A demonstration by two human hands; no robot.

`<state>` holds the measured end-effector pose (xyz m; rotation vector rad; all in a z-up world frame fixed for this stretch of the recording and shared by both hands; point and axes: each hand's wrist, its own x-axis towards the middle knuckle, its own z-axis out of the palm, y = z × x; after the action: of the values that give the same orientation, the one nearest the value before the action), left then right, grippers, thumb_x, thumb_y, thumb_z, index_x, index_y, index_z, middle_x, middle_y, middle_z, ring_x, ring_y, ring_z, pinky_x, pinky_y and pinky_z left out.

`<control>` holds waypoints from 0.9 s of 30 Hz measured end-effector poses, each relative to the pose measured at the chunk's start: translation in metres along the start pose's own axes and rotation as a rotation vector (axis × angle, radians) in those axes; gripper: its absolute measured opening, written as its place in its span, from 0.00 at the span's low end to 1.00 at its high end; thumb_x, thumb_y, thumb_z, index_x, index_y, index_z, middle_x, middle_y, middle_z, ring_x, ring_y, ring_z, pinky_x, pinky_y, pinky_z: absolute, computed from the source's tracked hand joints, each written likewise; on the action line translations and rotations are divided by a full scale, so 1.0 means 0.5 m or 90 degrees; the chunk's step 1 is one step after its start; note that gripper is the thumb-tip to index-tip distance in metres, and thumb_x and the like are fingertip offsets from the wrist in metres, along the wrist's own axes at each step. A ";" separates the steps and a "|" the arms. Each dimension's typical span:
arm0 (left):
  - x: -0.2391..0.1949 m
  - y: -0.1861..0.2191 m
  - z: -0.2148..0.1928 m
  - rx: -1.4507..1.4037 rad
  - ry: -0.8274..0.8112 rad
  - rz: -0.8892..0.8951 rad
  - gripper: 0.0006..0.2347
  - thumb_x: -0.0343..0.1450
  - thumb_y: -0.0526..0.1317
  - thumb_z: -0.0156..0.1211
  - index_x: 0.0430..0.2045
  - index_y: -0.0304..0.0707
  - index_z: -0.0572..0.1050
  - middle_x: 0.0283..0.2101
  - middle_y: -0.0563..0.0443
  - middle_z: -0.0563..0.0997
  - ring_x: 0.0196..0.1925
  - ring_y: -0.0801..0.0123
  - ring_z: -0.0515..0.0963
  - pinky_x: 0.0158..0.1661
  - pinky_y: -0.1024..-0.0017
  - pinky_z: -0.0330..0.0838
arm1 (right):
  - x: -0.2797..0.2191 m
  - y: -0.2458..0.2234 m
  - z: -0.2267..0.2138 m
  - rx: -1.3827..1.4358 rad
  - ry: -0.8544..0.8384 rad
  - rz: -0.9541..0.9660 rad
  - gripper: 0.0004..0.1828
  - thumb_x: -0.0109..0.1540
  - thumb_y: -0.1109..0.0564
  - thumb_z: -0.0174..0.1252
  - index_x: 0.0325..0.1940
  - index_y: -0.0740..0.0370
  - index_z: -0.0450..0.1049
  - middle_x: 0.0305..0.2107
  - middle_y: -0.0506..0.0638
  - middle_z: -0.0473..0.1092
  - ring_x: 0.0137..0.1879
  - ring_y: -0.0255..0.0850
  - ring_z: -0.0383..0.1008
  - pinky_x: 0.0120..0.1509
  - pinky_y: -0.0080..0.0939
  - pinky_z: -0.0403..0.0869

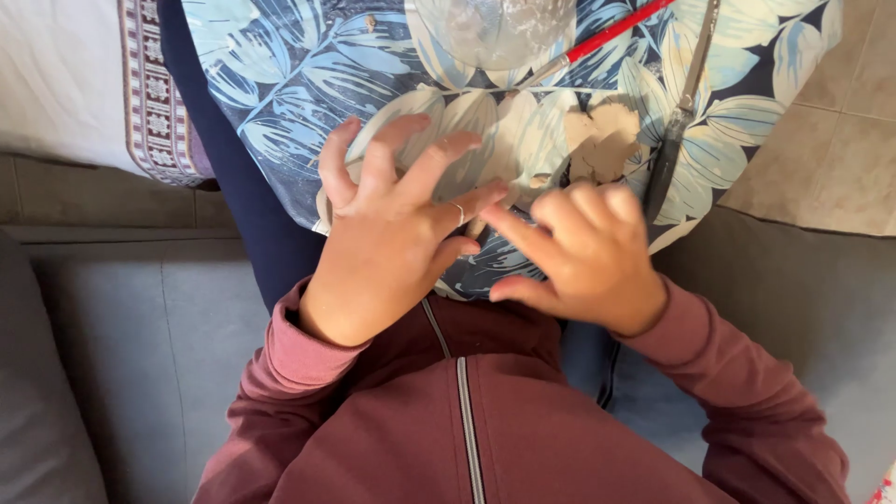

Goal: Sculpting a small object by rolling, smoothing, and shaping clay pieces on a table.

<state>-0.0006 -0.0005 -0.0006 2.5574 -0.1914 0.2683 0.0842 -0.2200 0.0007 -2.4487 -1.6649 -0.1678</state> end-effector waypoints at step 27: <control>-0.010 0.058 0.019 0.036 0.074 0.026 0.14 0.68 0.36 0.63 0.47 0.37 0.83 0.63 0.51 0.71 0.69 0.49 0.63 0.63 0.39 0.49 | 0.101 0.269 -0.088 -0.217 0.091 -0.120 0.05 0.65 0.63 0.71 0.40 0.59 0.80 0.52 0.47 0.74 0.55 0.41 0.72 0.71 0.40 0.64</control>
<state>-0.0095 -0.0294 0.0053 2.5866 -0.1953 0.4418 0.2280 -0.2313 0.0427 -2.4275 -1.9354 -0.6876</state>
